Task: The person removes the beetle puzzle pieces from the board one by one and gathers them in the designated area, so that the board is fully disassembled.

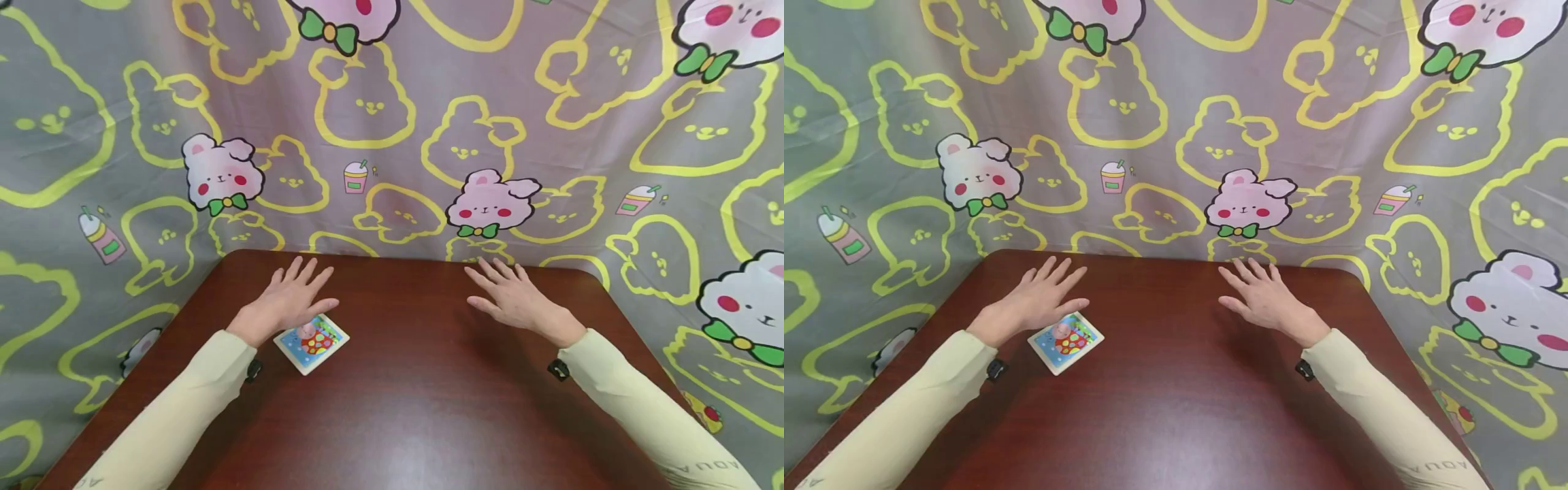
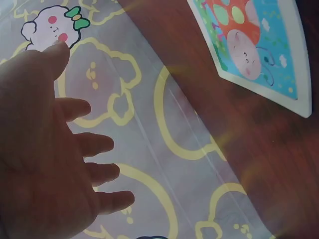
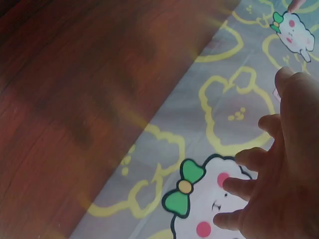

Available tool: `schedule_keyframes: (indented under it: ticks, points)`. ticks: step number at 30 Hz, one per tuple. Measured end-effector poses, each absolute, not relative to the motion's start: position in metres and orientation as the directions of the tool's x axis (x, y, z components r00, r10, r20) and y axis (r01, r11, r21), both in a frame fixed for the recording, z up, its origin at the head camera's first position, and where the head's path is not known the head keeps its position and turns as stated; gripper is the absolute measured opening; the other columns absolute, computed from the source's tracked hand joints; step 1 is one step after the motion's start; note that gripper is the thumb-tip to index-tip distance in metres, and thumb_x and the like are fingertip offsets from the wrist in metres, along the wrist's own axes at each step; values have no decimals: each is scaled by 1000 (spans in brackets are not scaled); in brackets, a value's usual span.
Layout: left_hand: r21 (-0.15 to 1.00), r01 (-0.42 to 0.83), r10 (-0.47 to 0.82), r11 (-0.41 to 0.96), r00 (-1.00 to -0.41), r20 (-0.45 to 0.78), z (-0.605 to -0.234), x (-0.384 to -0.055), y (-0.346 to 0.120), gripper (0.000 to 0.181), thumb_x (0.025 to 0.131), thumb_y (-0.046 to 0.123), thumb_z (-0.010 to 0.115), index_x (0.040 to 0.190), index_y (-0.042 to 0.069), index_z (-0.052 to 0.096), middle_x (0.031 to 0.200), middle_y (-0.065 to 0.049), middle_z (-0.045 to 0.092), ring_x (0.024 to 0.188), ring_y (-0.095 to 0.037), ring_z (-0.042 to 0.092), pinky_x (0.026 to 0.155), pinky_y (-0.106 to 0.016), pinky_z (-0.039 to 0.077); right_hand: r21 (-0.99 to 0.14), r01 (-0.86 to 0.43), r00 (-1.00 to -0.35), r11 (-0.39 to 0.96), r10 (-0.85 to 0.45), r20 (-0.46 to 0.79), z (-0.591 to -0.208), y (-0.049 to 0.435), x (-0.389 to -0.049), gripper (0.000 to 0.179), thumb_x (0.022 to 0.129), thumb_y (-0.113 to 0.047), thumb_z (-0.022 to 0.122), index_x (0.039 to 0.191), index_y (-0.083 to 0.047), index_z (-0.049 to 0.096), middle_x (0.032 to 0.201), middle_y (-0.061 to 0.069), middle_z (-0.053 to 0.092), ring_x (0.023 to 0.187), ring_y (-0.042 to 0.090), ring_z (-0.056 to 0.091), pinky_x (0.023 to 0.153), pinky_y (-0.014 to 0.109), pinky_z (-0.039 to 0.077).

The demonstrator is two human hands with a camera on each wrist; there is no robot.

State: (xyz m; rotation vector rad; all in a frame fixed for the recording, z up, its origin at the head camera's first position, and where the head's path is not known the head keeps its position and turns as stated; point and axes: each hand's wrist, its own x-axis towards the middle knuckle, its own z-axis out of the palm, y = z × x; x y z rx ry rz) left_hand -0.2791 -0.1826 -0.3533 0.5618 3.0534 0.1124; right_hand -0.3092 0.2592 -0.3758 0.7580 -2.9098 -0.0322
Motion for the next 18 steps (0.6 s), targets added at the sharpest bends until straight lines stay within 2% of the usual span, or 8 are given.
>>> schedule_keyframes:
  ticks: [11,18]
  points:
    - [104,310,314,945,-949,-20,-365,-266,-188,81,96,61,46,158,15,21,162,-25,14,149,-50,7,114,-70,17,-16,-547,-834,837,-542,102,-389,229,-313,71,97,-61,43,157,-29,24,163,12,24,150,41,19,115,70,14]
    - [129,269,279,954,-959,-60,-369,-255,-193,84,95,62,47,158,13,20,162,-27,15,148,-52,9,113,-70,19,-32,-573,-818,819,-570,73,-398,208,-315,71,97,-64,40,157,-31,22,164,9,23,151,39,19,115,69,15]
